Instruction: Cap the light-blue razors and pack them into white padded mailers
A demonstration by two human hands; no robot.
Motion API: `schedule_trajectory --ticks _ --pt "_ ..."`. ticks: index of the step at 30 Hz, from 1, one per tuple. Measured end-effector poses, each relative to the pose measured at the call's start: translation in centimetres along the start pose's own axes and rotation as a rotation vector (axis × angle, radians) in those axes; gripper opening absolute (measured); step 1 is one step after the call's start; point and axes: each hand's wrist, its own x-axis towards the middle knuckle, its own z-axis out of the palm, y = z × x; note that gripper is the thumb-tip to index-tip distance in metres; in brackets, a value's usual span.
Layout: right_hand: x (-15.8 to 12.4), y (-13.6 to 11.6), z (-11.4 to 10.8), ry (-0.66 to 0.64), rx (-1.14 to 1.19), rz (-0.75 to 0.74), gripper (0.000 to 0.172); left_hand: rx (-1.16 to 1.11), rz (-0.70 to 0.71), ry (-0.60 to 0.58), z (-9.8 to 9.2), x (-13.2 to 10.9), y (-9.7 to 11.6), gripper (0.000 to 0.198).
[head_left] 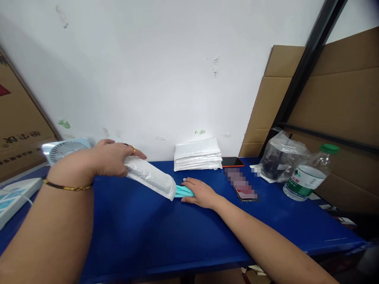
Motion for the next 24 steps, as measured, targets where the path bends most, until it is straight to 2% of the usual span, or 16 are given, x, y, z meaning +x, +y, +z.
schedule_trajectory --ticks 4,7,12,19,21,24 --pt "-0.1 0.1 -0.1 -0.017 -0.03 0.011 0.063 0.009 -0.067 -0.001 -0.6 -1.6 -2.2 0.071" --pt "0.0 0.1 -0.1 -0.04 -0.04 -0.001 0.065 0.03 -0.154 0.0 -1.3 -2.8 -2.9 0.071" --pt "-0.3 0.4 -0.2 -0.061 -0.028 -0.004 0.067 0.052 -0.168 0.031 -2.2 -3.9 -2.8 0.068" --pt "0.0 -0.5 -0.4 -0.045 -0.035 0.028 0.083 0.064 -0.192 0.012 -2.3 -3.9 -2.4 0.065" --pt "0.4 -1.2 -0.4 -0.04 -0.071 0.013 0.081 0.032 -0.18 -0.013 -2.0 -3.6 -2.5 0.066" --pt "0.9 -1.9 0.0 -0.041 -0.092 -0.014 0.064 0.001 -0.13 -0.034 -1.3 -3.1 -2.7 0.066"
